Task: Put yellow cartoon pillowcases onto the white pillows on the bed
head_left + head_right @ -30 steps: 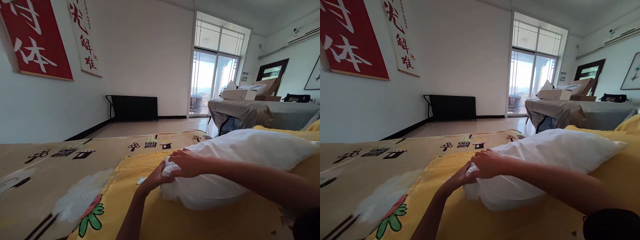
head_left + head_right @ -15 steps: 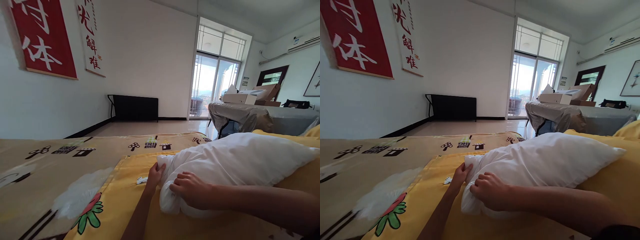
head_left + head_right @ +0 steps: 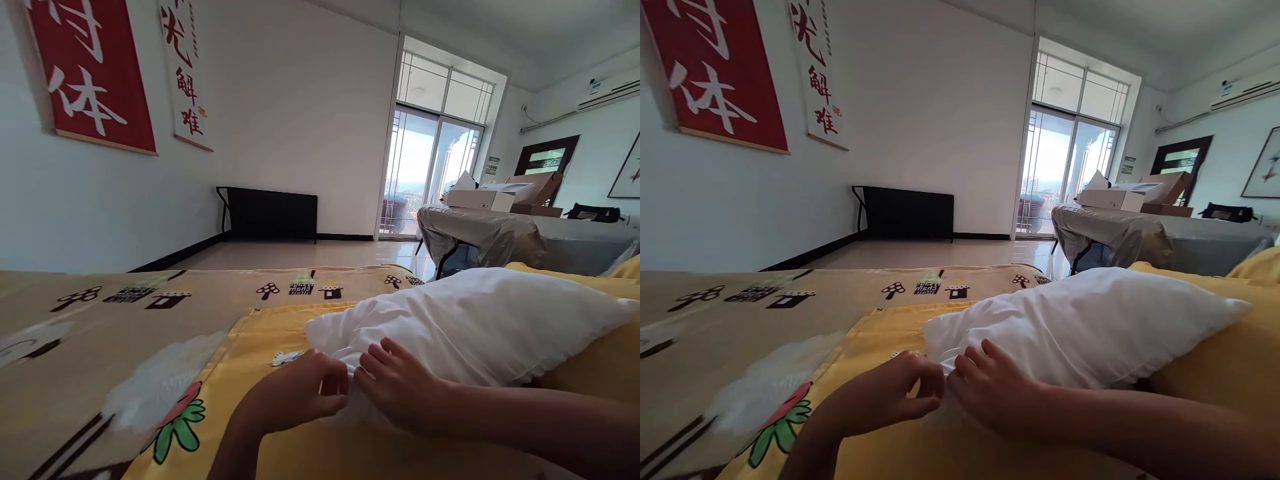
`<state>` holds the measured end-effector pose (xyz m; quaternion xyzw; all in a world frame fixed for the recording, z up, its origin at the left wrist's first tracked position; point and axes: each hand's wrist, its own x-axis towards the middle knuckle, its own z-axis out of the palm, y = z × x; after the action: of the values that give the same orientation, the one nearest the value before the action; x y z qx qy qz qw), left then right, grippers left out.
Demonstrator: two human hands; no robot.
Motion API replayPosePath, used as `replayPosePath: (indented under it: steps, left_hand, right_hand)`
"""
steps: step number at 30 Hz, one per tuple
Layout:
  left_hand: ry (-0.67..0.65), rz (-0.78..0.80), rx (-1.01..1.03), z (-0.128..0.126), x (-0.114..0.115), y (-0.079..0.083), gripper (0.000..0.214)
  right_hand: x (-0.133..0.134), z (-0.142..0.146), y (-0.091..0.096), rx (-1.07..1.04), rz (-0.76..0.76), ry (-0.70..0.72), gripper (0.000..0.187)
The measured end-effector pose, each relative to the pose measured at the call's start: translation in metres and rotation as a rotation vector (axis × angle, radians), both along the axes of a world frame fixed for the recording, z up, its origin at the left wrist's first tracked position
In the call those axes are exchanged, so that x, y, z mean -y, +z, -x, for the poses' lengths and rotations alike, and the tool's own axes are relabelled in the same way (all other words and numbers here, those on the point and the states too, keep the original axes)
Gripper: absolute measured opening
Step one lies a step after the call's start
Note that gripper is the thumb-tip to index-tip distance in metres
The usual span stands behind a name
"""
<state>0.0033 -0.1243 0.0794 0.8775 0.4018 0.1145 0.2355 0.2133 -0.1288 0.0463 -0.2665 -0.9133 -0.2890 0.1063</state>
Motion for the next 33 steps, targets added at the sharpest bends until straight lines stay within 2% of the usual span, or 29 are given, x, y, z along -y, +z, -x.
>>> replayPosePath:
  steps: [3,7,11,15,19,22,25,27,30,31,33]
  left_hand:
    - [0.09,-0.165,-0.091,-0.023,0.01,-0.001,0.021]
    - [0.191,-0.329,-0.114,-0.04,-0.003,-0.011,0.024]
    - [0.2,-0.364,-0.144,-0.039,-0.013,-0.017,0.018]
    - [0.186,-0.292,-0.134,-0.033,-0.017,-0.024,0.016]
    - [0.039,-0.149,0.055,-0.013,-0.021,-0.018,0.006]
    - [0.009,-0.044,0.238,0.01,-0.023,-0.008,0.013]
    - [0.083,-0.029,0.423,0.021,-0.024,-0.002,0.019]
    - [0.145,-0.004,0.508,0.019,-0.024,-0.001,0.024]
    - [0.179,0.022,0.612,0.012,-0.025,-0.002,0.03]
    - [0.186,0.012,0.652,0.011,-0.029,-0.004,0.031]
    - [0.262,-0.002,0.787,0.01,-0.043,-0.014,0.033]
  right_hand:
    - [-0.011,-0.007,-0.002,0.01,0.037,-0.055,0.01]
    - [-0.022,-0.014,0.0,-0.005,0.032,-0.107,0.009]
    - [-0.028,-0.011,0.008,-0.058,0.1,-0.197,0.01]
    - [-0.031,-0.006,0.018,-0.092,0.205,-0.282,0.007]
    - [-0.033,-0.006,0.02,-0.12,0.249,-0.28,0.008]
    - [-0.028,-0.005,0.022,-0.107,0.286,-0.23,0.013]
    - [-0.016,0.004,0.028,-0.155,0.286,-0.138,0.019]
    - [-0.01,0.015,0.032,-0.275,0.301,-0.093,0.026]
    - [-0.013,0.035,0.033,-0.37,0.402,-0.108,0.021]
    - [-0.018,0.04,0.032,-0.359,0.431,-0.129,0.017]
    - [-0.032,0.046,0.03,-0.323,0.447,-0.188,0.021]
